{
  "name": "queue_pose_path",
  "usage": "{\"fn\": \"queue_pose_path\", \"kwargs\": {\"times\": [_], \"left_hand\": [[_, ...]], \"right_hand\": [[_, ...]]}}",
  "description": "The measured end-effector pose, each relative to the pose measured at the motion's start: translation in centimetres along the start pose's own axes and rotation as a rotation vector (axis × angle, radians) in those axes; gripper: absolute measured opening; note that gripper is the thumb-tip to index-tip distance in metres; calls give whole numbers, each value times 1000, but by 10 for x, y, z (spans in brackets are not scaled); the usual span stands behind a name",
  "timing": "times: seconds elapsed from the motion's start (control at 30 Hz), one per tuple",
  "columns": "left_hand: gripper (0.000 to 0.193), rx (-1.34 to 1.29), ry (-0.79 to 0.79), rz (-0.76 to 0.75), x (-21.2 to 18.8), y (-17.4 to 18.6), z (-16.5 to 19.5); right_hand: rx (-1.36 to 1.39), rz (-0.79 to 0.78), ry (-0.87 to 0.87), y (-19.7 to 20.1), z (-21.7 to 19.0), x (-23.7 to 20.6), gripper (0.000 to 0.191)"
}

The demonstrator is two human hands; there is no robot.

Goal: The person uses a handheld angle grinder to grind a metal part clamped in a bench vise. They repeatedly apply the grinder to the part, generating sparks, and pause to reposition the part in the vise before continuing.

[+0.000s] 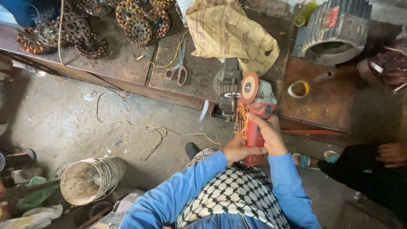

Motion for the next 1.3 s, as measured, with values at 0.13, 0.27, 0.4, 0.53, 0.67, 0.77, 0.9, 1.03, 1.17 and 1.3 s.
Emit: {"fn": "queue_pose_path", "kwargs": {"times": [0.13,0.27,0.4,0.53,0.67,0.77,0.9,1.03,1.17,1.3], "left_hand": [[48,41,17,33,0,3,-3],[47,49,71,20,1,3,-7],[45,67,37,20,0,3,-4],[45,39,60,5,-1,3,-3],[45,66,66,-4,-3,3,-1],[57,21,11,-11,-4,3,5],[66,51,-7,-2,-5,1,7],[63,30,-13,22,-4,4,6],[57,98,7,12,-3,4,3],[50,62,28,29,-3,5,0]], "right_hand": [[14,-10,-19,-2,0,-2,39],[12,-12,46,-4,-6,-2,38],[20,-9,-15,-4,-1,-5,38],[24,-14,83,-7,-10,-2,39],[-33,26,25,-3,-6,-4,36],[65,-50,99,-12,-13,-4,37],[82,21,-38,-7,-2,-5,35],[39,-34,90,-10,-11,-5,34],[58,20,-55,-5,1,-5,35],[31,6,67,-8,-6,-4,36]]}}
Point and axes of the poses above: each hand's wrist, its own x-axis towards the middle knuckle, its own y-axis out of the back of the hand, z = x × y, the point moved 8 cm from there along x, towards the middle knuckle, and after that the axes turned 8 degrees about y, right-handed, at the moved point
